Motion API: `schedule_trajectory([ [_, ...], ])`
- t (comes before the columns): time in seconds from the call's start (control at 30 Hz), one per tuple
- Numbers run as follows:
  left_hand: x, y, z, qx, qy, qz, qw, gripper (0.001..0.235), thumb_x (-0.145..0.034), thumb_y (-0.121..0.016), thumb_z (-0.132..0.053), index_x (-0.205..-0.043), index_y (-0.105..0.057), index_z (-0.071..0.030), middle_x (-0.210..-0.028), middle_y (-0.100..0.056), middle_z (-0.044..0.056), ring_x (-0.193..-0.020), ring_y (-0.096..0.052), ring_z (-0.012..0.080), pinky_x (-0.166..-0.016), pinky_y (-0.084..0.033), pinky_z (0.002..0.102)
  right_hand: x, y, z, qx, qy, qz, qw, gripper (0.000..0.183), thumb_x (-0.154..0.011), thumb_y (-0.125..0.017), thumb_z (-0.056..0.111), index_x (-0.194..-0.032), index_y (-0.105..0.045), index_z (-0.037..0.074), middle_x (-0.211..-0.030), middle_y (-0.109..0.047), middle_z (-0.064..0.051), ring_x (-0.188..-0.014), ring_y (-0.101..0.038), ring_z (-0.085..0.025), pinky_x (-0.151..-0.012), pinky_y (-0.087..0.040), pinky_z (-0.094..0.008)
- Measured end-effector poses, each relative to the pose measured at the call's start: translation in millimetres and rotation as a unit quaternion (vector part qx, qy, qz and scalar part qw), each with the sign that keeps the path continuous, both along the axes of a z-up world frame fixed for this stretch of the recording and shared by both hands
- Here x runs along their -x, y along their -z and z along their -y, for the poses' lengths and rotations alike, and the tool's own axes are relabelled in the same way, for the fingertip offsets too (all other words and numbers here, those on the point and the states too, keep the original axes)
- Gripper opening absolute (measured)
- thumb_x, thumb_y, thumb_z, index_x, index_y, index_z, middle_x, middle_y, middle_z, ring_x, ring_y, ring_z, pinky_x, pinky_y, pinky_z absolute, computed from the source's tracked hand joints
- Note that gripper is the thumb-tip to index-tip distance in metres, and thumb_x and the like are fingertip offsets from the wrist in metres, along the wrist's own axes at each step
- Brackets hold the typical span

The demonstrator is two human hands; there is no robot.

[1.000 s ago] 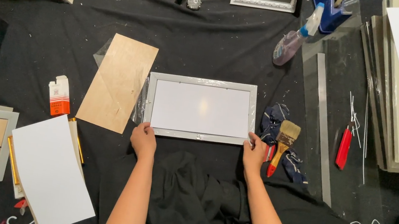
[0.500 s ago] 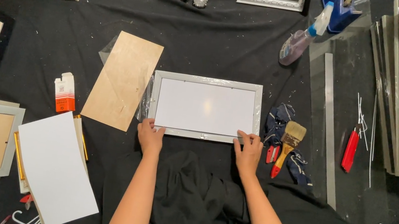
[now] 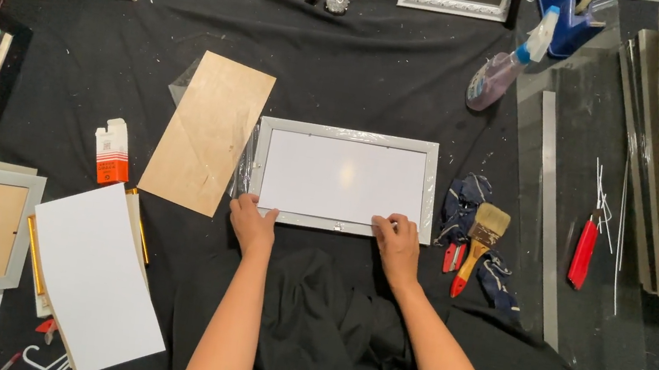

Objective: A person prepares a paper insert for a picture frame by brushing the frame clean and then cutting the paper to the correct dimensions using a ruler and a utility knife.

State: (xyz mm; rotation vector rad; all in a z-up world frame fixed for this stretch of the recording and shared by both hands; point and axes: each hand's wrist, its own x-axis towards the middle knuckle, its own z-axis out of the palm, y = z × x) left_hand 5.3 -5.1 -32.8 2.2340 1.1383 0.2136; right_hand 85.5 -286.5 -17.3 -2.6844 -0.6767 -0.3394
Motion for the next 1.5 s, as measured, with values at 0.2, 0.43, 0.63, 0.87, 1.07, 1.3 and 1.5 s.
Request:
schedule_trajectory([
  [0.2, 1.7, 5.6, -0.4, -0.034, 0.011, 0.011, 0.999, 0.048, -0.075, -0.09, -0.016, -0.108, -0.056, -0.006, -0.102, -0.054, 0.008, -0.099, -0.064, 0.0308, -0.094, -0.048, 0.039, -0.2, 7.9, -2.7, 0.022, -0.022, -0.015, 0.999, 0.022, -0.092, -0.072, 0.015, -0.107, -0.065, 0.028, -0.102, -0.054, 0.004, -0.091, -0.061, -0.018, -0.079, -0.055, -0.033],
  [0.43, -6.1, -44.8, 16.4, -0.049, 0.079, -0.034, 0.995, 0.061, -0.081, -0.088, -0.026, -0.128, -0.052, -0.009, -0.125, -0.047, 0.011, -0.115, -0.049, 0.0323, -0.094, -0.044, 0.047, 1.3, 13.9, -4.9, 0.04, -0.035, 0.048, 0.997, 0.02, -0.093, -0.071, 0.014, -0.106, -0.062, 0.026, -0.095, -0.054, 0.005, -0.084, -0.06, -0.015, -0.072, -0.052, -0.029],
  [0.63, -11.0, -40.9, 20.3, -0.054, 0.143, -0.045, 0.987, 0.069, -0.081, -0.087, -0.027, -0.137, -0.053, -0.005, -0.14, -0.044, 0.015, -0.127, -0.043, 0.0369, -0.104, -0.042, 0.052, 3.0, 9.2, -7.1, 0.038, -0.029, 0.053, 0.997, 0.016, -0.095, -0.069, 0.015, -0.105, -0.062, 0.025, -0.092, -0.055, 0.006, -0.081, -0.06, -0.014, -0.07, -0.051, -0.028],
  [0.87, -9.9, -41.5, 26.6, -0.105, 0.174, -0.018, 0.979, 0.068, -0.08, -0.088, -0.024, -0.135, -0.055, -0.003, -0.14, -0.045, 0.017, -0.127, -0.047, 0.0367, -0.105, -0.045, 0.055, 2.2, 9.4, -6.9, 0.037, -0.032, 0.055, 0.997, 0.019, -0.094, -0.07, 0.014, -0.106, -0.062, 0.027, -0.09, -0.053, 0.005, -0.077, -0.06, -0.015, -0.068, -0.05, -0.028],
  [1.07, -11.8, -29.8, 37.1, -0.209, 0.241, -0.009, 0.948, 0.066, -0.074, -0.091, -0.03, -0.129, -0.06, -0.008, -0.135, -0.049, 0.01, -0.125, -0.046, 0.0299, -0.106, -0.041, 0.052, 7.5, 5.0, -6.2, -0.033, 0.009, 0.003, 0.999, 0.013, -0.097, -0.067, 0.015, -0.105, -0.064, 0.024, -0.09, -0.054, 0.005, -0.079, -0.061, -0.015, -0.07, -0.052, -0.027],
  [1.3, -18.2, -24.5, 42.0, -0.303, 0.261, 0.021, 0.916, 0.062, -0.07, -0.092, -0.035, -0.122, -0.064, -0.015, -0.132, -0.053, 0.004, -0.121, -0.047, 0.0242, -0.101, -0.041, 0.046, 13.7, -3.2, 38.6, -0.246, 0.226, -0.117, 0.935, 0.009, -0.103, -0.061, 0.01, -0.109, -0.068, 0.012, -0.094, -0.058, -0.011, -0.092, -0.063, -0.032, -0.082, -0.051, -0.041],
  [1.5, -15.7, -21.5, 44.6, -0.311, 0.289, 0.045, 0.904, 0.058, -0.072, -0.091, -0.032, -0.12, -0.064, -0.016, -0.131, -0.053, 0.004, -0.121, -0.047, 0.0244, -0.099, -0.041, 0.046, 10.6, 26.2, 70.6, -0.292, 0.311, -0.181, 0.886, 0.014, -0.099, -0.063, 0.011, -0.109, -0.072, 0.012, -0.095, -0.066, -0.013, -0.094, -0.066, -0.032, -0.086, -0.052, -0.042],
])
